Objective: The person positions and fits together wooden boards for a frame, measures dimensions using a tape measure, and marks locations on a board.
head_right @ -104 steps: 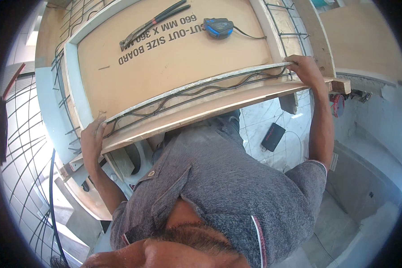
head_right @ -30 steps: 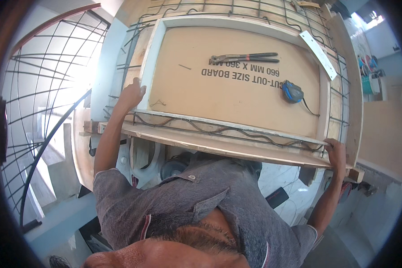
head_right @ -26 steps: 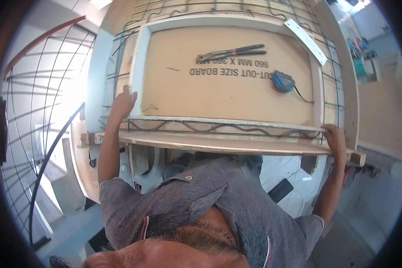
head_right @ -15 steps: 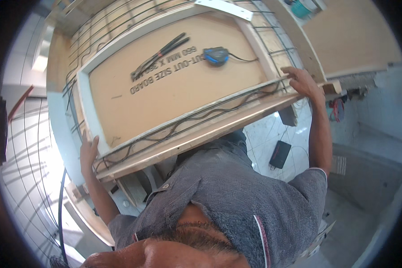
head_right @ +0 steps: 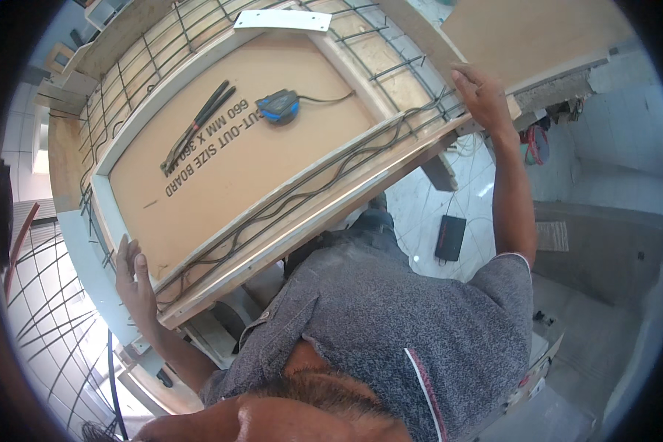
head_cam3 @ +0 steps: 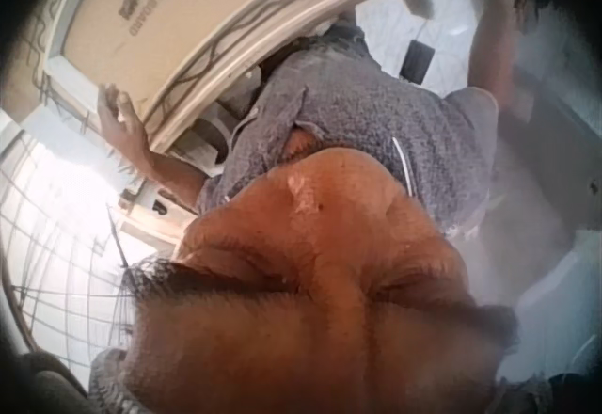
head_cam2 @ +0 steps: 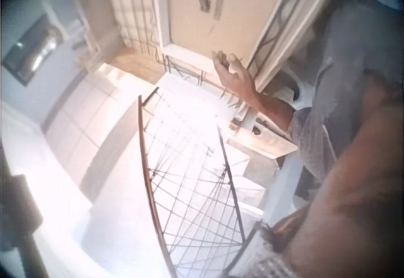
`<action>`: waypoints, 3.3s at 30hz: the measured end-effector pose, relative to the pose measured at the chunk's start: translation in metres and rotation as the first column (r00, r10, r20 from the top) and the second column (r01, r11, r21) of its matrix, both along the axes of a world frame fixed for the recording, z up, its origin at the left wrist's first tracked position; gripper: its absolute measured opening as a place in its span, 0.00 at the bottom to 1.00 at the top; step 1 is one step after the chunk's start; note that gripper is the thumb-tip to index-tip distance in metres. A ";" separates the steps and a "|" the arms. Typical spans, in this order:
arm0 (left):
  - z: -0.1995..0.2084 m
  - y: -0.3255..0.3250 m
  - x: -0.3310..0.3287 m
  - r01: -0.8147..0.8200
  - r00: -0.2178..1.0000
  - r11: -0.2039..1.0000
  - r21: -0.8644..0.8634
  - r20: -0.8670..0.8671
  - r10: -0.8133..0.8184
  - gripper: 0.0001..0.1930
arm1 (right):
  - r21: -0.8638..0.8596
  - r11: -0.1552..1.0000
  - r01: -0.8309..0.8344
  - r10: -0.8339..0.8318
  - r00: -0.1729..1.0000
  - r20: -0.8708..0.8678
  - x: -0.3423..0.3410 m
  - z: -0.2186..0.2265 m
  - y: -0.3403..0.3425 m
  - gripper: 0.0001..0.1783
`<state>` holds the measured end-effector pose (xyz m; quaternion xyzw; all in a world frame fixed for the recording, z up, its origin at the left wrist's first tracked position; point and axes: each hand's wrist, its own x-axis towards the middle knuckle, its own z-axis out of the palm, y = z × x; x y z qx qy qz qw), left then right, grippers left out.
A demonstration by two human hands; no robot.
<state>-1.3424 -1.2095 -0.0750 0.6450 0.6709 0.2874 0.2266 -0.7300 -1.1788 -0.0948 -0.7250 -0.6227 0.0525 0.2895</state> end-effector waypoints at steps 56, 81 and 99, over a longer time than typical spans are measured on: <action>-0.186 0.203 0.560 0.617 0.593 0.772 0.152 -0.734 -0.330 0.22 | 0.281 0.912 -0.299 0.347 0.197 -0.917 0.149 -0.052 -0.013 0.11; -0.029 0.143 0.436 0.531 0.686 0.821 -0.210 -0.463 -0.561 0.28 | 0.191 0.979 -0.070 0.203 0.403 -0.892 0.148 -0.066 -0.014 0.15; -0.118 0.046 -0.283 -0.198 0.804 0.980 -0.012 -0.574 0.156 0.18 | -0.287 0.951 0.115 -0.173 0.967 -0.187 0.152 -0.032 -0.015 0.30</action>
